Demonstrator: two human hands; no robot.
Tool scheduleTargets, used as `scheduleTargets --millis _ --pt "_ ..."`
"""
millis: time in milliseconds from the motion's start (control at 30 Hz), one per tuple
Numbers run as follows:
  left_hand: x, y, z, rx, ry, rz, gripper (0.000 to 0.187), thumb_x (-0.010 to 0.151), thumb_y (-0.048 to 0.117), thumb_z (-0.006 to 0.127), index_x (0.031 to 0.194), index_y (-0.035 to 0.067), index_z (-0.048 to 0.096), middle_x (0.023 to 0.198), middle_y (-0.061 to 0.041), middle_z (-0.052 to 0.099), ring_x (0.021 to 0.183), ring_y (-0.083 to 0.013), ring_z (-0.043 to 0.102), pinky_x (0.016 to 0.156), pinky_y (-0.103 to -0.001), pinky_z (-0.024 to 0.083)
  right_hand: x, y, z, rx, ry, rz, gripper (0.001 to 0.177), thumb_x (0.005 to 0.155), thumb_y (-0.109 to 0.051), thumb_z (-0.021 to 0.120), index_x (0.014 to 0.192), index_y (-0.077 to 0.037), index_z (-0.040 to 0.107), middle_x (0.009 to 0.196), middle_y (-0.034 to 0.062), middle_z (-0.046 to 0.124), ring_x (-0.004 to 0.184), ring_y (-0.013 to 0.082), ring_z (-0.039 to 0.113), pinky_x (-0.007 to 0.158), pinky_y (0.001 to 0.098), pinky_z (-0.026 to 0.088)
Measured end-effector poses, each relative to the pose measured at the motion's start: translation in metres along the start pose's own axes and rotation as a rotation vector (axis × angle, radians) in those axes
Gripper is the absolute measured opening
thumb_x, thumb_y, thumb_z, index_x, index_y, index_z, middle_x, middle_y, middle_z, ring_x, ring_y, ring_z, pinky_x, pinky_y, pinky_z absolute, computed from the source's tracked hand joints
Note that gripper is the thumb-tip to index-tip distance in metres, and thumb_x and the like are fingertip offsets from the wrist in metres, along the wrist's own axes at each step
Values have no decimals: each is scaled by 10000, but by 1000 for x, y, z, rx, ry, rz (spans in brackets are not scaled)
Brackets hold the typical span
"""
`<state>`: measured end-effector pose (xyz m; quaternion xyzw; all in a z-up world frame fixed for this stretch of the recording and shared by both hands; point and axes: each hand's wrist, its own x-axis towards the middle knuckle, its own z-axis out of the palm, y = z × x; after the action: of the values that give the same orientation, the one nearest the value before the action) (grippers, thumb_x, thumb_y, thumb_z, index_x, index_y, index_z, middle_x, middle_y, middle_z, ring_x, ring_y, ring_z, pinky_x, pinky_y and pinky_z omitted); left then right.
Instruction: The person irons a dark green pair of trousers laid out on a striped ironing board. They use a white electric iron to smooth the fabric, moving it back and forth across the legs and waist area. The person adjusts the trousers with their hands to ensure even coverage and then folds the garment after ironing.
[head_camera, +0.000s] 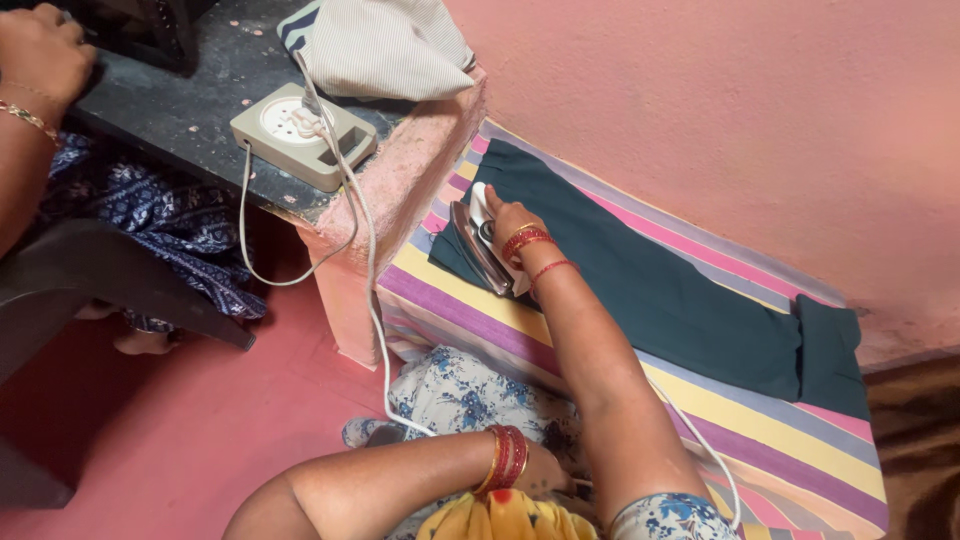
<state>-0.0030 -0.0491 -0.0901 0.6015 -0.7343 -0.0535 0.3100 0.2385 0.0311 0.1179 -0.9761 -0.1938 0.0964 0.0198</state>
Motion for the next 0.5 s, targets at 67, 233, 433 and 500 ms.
scheduleTargets --millis 67,233,433,500 --pt "-3 3 -6 -174 -119 -134 572 1051 487 349 1566 259 450 1592 -209 490 1457 -389 434 1205 -507 321 1 -2 -1 23 -38 23 956 859 30 618 1636 -310 177 1342 247 607 1204 392 637 987 446 533" --pt "-8 5 -21 -230 -331 -369 618 1030 533 444 1545 191 453 1475 -229 596 1359 -368 559 1152 -475 405 -3 2 -7 73 -74 -3 1040 805 113 601 1643 -312 155 1338 246 620 1217 384 637 1009 439 520" --pt "0 6 -9 -203 -382 -449 608 993 486 511 1509 166 495 1411 -201 654 1262 -342 643 1095 -439 466 1 5 8 15 -34 -18 948 853 23 617 1636 -290 186 1328 258 620 1196 387 648 1008 441 523" --pt "6 10 -9 -239 -312 -324 665 972 405 445 1610 232 369 1466 -192 558 1271 -359 574 1098 -455 404 6 3 11 -4 3 -6 864 924 -28 570 1652 -295 191 1326 289 604 1173 409 655 997 455 527"
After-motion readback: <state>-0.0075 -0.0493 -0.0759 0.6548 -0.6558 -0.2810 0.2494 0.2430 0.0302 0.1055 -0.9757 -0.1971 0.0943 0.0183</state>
